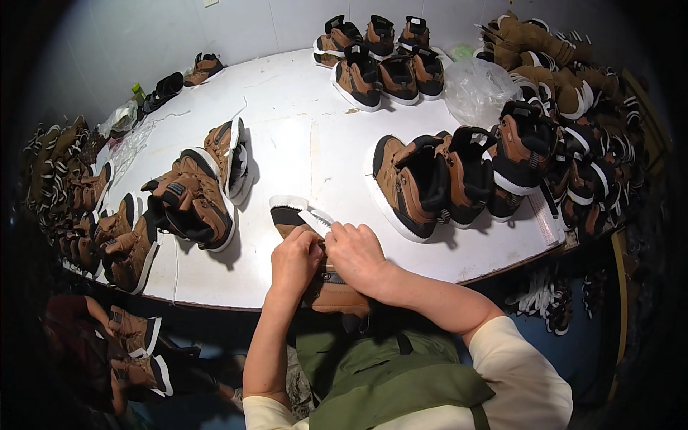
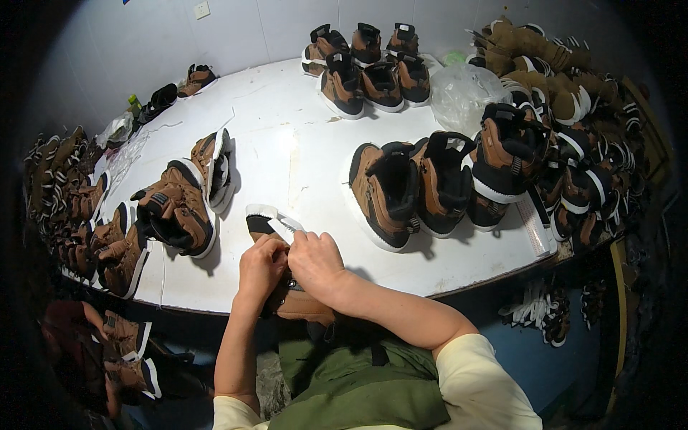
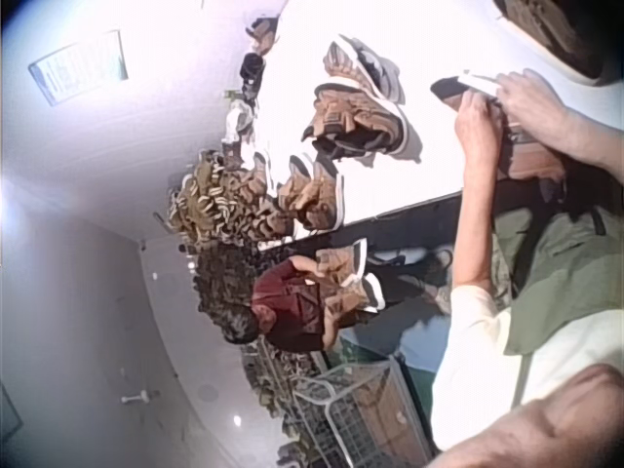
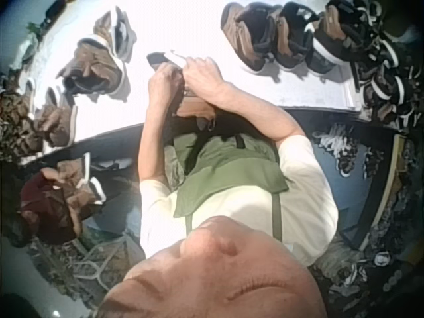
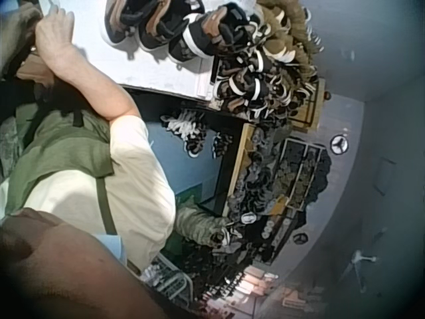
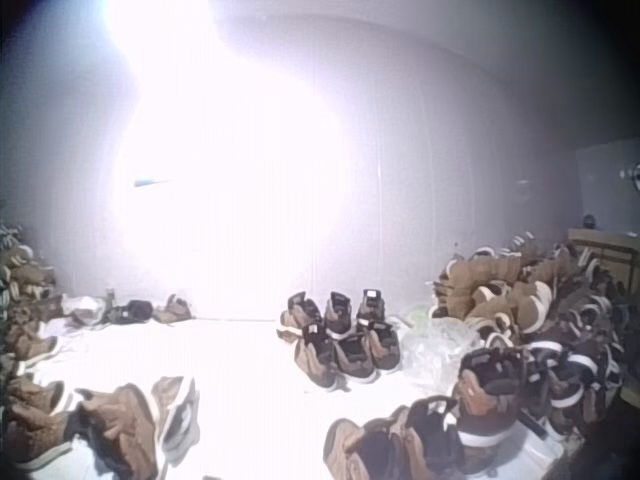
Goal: The person threads white laces through the eyelets of a brown and black high-top sneaker, pulls the laces to tighten them, and adjusts the tongue and laces. The person repeats this process on a second shoe. The finished shoes remain on the table.
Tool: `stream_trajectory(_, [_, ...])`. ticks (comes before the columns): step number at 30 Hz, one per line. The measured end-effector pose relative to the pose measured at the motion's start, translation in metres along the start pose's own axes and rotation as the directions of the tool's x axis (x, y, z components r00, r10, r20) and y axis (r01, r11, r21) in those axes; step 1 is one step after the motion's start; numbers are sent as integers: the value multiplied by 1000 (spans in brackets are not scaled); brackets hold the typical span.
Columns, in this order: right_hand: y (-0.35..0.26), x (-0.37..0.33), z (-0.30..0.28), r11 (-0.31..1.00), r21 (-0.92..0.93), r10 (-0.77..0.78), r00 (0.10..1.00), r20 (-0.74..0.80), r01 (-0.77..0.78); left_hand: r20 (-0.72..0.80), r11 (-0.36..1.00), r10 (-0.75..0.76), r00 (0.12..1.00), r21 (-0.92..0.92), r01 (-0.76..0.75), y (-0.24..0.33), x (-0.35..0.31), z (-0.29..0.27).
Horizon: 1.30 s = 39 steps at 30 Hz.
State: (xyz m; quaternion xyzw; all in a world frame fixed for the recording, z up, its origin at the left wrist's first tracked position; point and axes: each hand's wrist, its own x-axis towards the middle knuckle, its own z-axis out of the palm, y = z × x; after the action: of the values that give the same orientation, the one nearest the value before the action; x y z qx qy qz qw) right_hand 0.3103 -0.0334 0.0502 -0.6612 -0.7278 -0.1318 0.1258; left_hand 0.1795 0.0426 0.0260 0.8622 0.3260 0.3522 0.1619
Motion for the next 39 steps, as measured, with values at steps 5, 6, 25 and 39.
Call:
stream_trajectory(5, [2,-3,2,1000,5,-13,998,-63,13,-16,1000,4,1000,11,-4,1,-1,1])
stream_trajectory(6, [2,-3,2,1000,9,-15,997,-76,16,-19,1000,5,1000,11,-5,1,0,1])
stream_trajectory(25, [1,-4,1,1000,6,-4,996,-85,4,-30,1000,-16,999,13,17,3,-3,3])
stream_trajectory(39, [18,-5,-41,865,456,269,960,-72,-208,-355,934,-139,925,-358,3,31,-19,-45])
